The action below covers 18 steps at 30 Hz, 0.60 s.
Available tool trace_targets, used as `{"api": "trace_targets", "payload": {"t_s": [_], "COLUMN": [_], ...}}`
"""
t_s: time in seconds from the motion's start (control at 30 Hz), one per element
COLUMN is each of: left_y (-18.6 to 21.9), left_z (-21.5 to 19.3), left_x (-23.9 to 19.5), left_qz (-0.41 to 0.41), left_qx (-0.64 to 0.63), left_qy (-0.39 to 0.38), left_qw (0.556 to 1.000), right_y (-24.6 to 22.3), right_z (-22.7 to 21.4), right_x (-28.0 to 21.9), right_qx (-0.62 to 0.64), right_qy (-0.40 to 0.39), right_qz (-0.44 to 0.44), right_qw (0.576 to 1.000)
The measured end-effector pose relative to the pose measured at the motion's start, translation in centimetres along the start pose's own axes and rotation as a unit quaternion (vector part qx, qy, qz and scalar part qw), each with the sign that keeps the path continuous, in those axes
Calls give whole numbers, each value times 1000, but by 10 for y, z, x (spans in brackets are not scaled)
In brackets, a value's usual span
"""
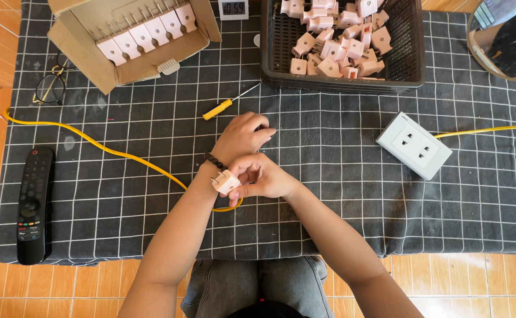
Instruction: The person uses a screwdriver to tighten screws on a small pink electrical component connected to a yellow wire. They then insert the component into a white wall socket to test the connection before removing it and continuing to adjust the screws.
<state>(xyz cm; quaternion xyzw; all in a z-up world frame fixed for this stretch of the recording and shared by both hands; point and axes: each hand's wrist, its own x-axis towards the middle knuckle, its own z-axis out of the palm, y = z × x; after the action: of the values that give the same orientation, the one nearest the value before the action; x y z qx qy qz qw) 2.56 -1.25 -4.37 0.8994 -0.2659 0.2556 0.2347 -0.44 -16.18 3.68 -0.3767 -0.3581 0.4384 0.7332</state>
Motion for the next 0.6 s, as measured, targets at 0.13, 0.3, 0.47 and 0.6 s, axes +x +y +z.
{"api": "trace_targets", "payload": {"t_s": [0.13,0.3,0.47,0.6], "left_y": [-4,-21,-12,-1], "left_z": [3,-1,-40,-60], "left_x": [-12,-17,0,19], "left_qz": [-74,-119,-210,-273], "left_qx": [-6,-14,-26,-175], "left_qy": [-72,-152,-90,141], "left_qw": [995,981,973,936], "right_y": [2,15,5,19], "right_z": [-5,-22,-34,-63], "right_x": [0,1,7,9], "right_qx": [2,-5,-39,-38], "right_qy": [15,90,222,430], "right_qz": [1,-47,-84,-76], "right_qw": [1000,995,971,899]}}
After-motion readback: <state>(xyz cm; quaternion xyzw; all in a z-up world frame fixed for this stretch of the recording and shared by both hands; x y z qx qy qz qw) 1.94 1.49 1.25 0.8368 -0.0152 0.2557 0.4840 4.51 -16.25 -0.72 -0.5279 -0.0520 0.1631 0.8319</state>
